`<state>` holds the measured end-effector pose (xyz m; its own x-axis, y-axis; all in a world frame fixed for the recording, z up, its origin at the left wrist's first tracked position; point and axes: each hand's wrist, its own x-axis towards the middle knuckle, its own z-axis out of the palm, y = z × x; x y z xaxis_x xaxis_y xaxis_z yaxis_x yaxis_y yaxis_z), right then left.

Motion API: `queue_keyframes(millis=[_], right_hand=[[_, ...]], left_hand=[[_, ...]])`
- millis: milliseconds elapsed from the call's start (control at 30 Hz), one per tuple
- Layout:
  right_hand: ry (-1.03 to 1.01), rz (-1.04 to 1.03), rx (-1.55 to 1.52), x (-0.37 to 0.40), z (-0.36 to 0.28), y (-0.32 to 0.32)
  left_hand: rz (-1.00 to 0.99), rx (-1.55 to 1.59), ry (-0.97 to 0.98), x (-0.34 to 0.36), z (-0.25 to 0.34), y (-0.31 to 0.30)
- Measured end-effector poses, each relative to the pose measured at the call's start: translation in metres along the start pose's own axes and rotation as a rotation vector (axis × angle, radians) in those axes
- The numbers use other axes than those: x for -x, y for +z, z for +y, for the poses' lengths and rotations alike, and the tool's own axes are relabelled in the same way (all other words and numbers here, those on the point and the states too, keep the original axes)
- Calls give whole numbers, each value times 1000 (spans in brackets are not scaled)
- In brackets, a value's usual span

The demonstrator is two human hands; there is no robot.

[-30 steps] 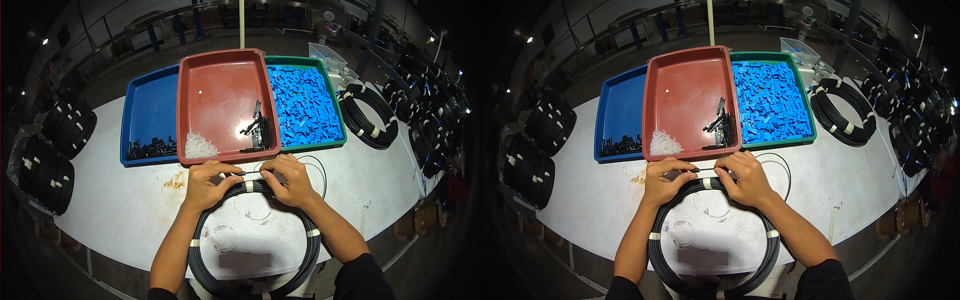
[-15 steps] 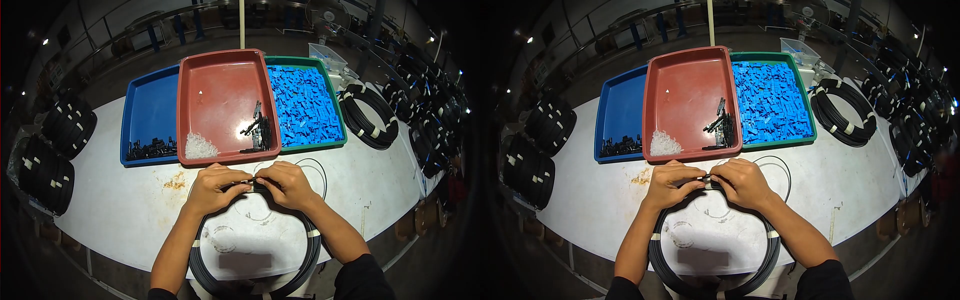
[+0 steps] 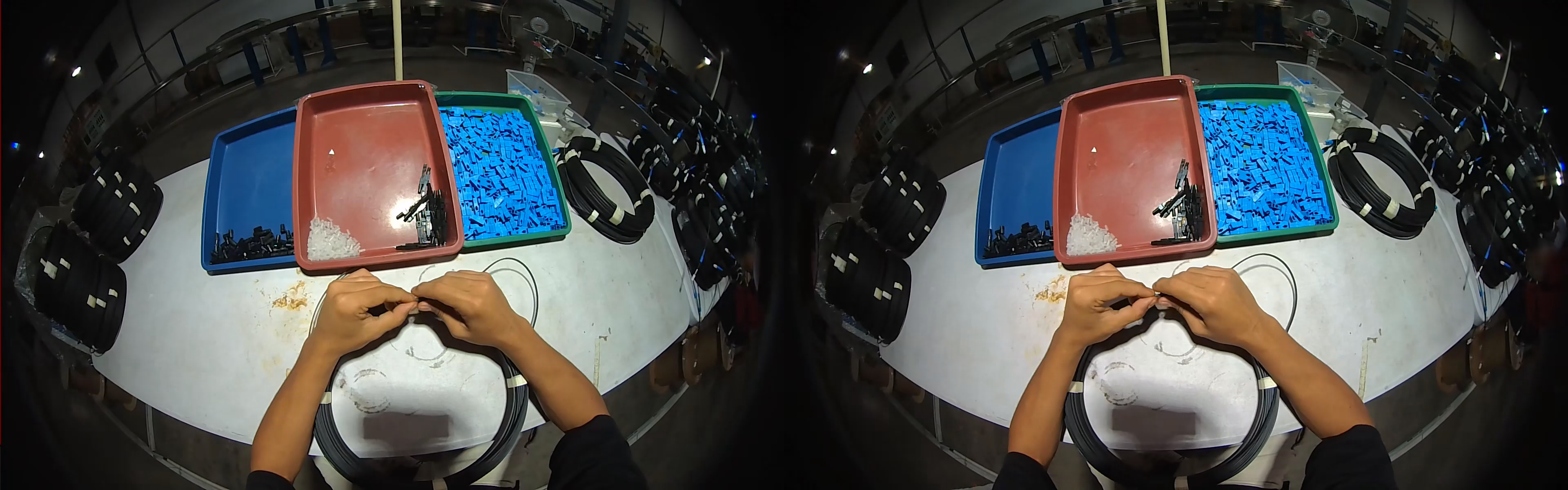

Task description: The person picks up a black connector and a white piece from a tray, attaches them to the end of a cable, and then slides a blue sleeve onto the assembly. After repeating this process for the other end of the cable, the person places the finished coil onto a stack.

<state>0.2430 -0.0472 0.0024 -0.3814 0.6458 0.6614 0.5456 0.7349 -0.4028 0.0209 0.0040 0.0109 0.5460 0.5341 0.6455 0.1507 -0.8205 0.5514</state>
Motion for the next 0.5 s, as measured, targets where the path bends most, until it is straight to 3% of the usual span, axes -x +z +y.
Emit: queue_keyframes(millis=[500], right_hand=[[0, -8, -92, -2, -1, 0]], left_hand=[[-12, -46, 50, -1, 2, 0]])
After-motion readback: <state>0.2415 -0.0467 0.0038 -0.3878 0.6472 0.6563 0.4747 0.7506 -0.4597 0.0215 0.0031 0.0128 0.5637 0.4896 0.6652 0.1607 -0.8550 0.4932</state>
